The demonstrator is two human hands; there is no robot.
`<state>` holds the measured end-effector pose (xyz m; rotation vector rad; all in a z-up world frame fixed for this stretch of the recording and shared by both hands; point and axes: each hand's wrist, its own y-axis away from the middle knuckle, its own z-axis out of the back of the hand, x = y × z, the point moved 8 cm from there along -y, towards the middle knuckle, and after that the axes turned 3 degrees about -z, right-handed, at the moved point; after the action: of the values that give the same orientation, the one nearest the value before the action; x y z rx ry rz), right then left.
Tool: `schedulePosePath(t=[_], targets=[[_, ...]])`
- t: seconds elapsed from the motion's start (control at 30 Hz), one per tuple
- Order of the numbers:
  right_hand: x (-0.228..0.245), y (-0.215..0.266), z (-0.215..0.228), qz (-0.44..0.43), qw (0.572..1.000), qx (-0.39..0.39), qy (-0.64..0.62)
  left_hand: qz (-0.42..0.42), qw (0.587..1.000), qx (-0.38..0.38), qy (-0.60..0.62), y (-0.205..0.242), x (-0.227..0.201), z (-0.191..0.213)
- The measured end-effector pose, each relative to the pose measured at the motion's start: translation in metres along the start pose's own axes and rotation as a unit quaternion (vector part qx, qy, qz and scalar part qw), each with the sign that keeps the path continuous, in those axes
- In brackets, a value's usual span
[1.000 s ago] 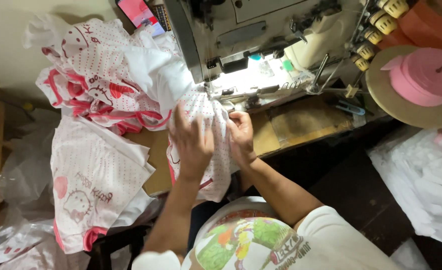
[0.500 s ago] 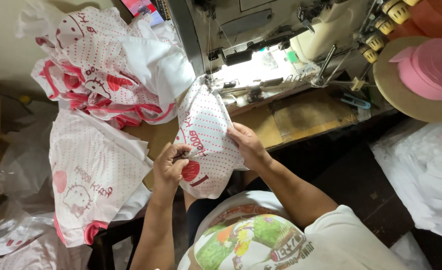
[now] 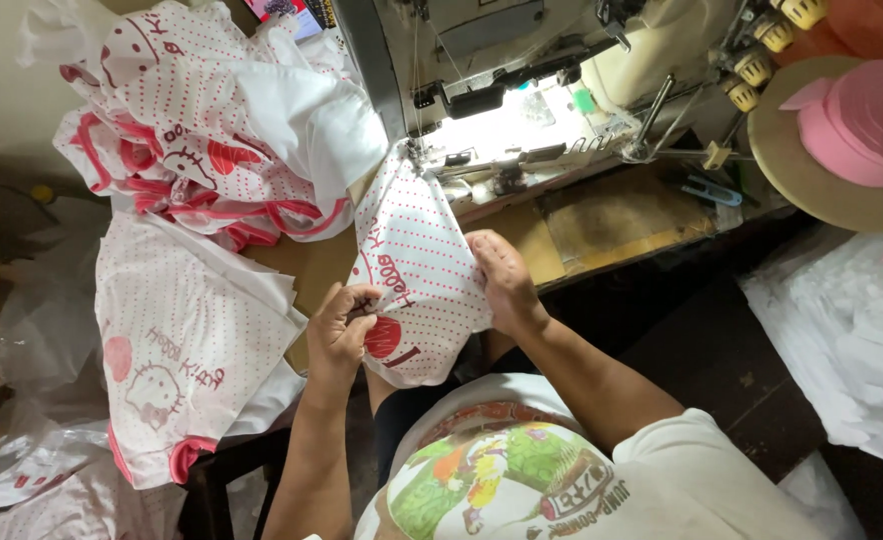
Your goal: A person is seen picking up, unfolding, and inspecting small printed garments from a pile on a sewing machine table.
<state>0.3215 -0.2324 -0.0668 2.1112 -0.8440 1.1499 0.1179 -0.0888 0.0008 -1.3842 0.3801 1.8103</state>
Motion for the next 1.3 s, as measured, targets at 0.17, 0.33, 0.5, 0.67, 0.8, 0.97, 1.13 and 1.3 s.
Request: schedulePosePath(t=[0.17, 0.33, 0.5, 0.67, 0.8, 0.97, 1.13, 1.3], targets=[[-0.034, -0.013, 0.016, 0.053, 0.985, 0.056, 0.153, -0.019, 0.999, -0.016, -0.029, -0.006, -0.003, -0.001], [-0.011, -0.022, 0.005, 0.116, 0.968, 0.06, 0.213, -0.073, 0.993, -0.011, -0.089, -0.038, -0.012, 0.008], [-0.008, -0.034, -0.005, 0.129, 0.972, 0.061, 0.187, -0.112, 0.981, 0.0, -0.156, -0.086, 0.002, 0.018], [-0.008, -0.049, -0.01, 0.158, 0.975, 0.042, 0.15, -0.259, 0.929, -0.049, -0.261, -0.139, 0.025, 0.023], [-0.002, -0.043, -0.028, 0.148, 0.985, 0.032, 0.077, -0.314, 0.848, -0.204, -0.376, -0.094, -0.05, 0.002], [-0.013, -0.04, -0.021, 0.136, 0.989, 0.042, 0.03, -0.188, 0.907, -0.144, -0.349, -0.006, 0.052, -0.073], [-0.01, -0.039, -0.023, 0.109, 0.993, 0.03, 0.021, -0.158, 0.944, -0.1, -0.272, 0.0, 0.041, -0.052], [-0.002, -0.05, -0.03, 0.111, 0.993, 0.024, 0.041, -0.162, 0.938, -0.097, -0.29, -0.017, -0.007, -0.036]])
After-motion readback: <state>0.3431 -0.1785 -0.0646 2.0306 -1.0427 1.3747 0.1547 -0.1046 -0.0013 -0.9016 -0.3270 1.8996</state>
